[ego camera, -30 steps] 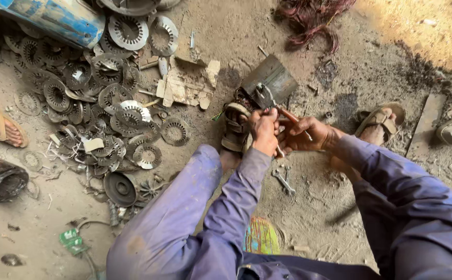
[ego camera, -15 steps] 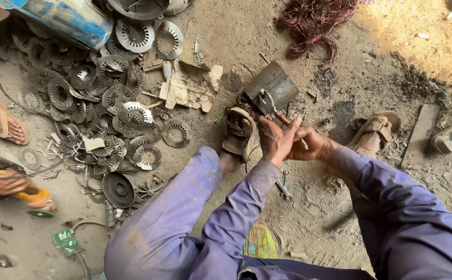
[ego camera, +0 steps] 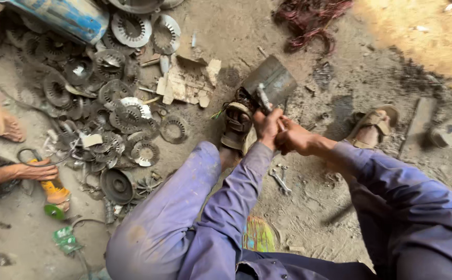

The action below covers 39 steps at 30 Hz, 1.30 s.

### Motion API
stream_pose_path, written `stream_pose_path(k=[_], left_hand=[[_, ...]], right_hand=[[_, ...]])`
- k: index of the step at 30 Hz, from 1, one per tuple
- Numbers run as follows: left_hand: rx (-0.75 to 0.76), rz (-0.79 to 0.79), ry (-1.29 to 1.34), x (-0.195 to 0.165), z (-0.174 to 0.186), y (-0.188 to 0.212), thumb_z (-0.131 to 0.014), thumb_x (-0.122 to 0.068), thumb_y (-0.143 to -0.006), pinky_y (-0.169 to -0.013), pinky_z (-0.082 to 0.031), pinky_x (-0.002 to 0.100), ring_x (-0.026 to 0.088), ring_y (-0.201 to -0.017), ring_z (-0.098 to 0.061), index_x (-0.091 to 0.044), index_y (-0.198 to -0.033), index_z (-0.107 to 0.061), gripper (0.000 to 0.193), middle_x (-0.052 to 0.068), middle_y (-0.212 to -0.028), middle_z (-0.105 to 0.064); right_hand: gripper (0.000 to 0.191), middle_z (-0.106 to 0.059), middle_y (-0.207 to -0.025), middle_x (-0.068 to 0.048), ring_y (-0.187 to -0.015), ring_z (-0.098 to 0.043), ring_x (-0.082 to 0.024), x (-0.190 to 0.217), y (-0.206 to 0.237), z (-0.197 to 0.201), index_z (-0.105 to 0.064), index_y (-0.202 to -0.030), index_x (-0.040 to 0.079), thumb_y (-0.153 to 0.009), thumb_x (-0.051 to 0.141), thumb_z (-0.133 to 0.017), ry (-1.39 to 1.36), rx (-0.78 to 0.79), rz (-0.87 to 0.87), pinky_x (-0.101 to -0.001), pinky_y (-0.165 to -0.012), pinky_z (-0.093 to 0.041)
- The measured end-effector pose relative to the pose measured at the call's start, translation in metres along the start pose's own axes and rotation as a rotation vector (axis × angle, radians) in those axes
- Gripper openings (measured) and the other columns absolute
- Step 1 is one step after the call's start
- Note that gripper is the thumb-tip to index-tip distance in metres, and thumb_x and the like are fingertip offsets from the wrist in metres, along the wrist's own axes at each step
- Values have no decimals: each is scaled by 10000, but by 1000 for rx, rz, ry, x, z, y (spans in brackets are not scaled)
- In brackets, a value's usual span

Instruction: The person sits on the ground and uses pliers and a hammer to remove copper windings from a cylindrical motor component. They repeatedly pry and strike the part to loosen and extract the copper, placing removed pieces aside.

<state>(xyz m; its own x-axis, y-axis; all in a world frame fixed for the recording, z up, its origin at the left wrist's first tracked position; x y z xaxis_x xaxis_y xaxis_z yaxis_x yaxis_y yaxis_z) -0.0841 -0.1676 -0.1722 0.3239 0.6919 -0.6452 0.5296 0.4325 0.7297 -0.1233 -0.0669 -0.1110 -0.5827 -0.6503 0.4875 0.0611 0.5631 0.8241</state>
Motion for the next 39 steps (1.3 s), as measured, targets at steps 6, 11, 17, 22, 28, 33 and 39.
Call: stream_pose_path(k=[6, 11, 17, 22, 28, 33, 39], left_hand=[[13, -30, -214, -17, -7, 9, -733, -260, -868, -631, -573, 375, 250, -762, -660, 119, -1197, -470, 566, 214, -971, -643], [-60, -332, -809, -59, 1, 31, -801, -432, -964, -753, -558, 440, 305, -935, -627, 122, -1241, -453, 711, 272, -1083, -595], [-66, -328, -798, -44, 12, 41, -626, -381, -994, -644, -528, 412, 251, -770, -668, -6, -1015, -604, 377, 166, -917, -689], [-107, -187, -956, -33, 21, 30, -578, -422, -1018, -497, -483, 402, 231, -589, -612, -50, -880, -634, 401, 126, -774, -668], [-159, -189, -1035, -32, 25, 17, -496, -511, -1054, -539, -473, 397, 235, -617, -598, -33, -846, -632, 538, 152, -755, -671], [-275, -210, -954, -27, 15, 14, -477, -493, -1060, -592, -540, 408, 258, -697, -654, -2, -987, -634, 520, 153, -833, -637], [-56, 21, -867, -34, -2, 24, -536, -648, -961, -667, -586, 417, 286, -844, -679, 41, -1171, -519, 720, 179, -968, -622]], right_hand=[[567, -612, -1004, -189, -821, -616, -273, 23, 20, -9, -460, -1312, -18, -780, 86, -624, -113, 109, 15, -445, -781, -574], [769, -579, -1364, -231, -1142, -625, -362, 38, 22, -11, -357, -1519, 8, -834, 173, -663, -583, 605, 130, -545, -964, -541], [856, -509, -1475, -252, -1290, -559, -416, 32, 21, -2, -223, -1636, 112, -924, 273, -669, -695, 739, 137, -657, -1038, -462], [835, -456, -1529, -319, -1322, -536, -469, 25, 20, 0, -236, -1638, 70, -947, 289, -650, -698, 785, 99, -679, -1127, -418], [835, -415, -1569, -287, -1365, -499, -454, 36, 14, 0, -242, -1622, 31, -932, 281, -641, -744, 698, 78, -720, -1111, -371], [993, -401, -1563, -218, -1374, -453, -407, 40, 20, -4, -174, -1600, 296, -757, 205, -692, -720, 548, 178, -732, -1085, -356], [889, -547, -1418, -192, -1289, -530, -359, 20, 10, -20, -396, -1547, 53, -713, 175, -678, -750, 586, 284, -581, -1208, -345]])
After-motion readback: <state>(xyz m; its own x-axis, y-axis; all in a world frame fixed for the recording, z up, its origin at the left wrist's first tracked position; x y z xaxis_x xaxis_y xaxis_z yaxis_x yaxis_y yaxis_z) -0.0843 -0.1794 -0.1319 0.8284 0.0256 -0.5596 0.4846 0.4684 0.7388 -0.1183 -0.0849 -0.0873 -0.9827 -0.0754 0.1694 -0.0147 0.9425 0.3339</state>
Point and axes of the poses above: each hand's wrist, its own y-axis away from the middle knuckle, its own z-axis out of the back of the hand, x = y × z, the point moved 5 cm from there along -y, towards the middle knuckle
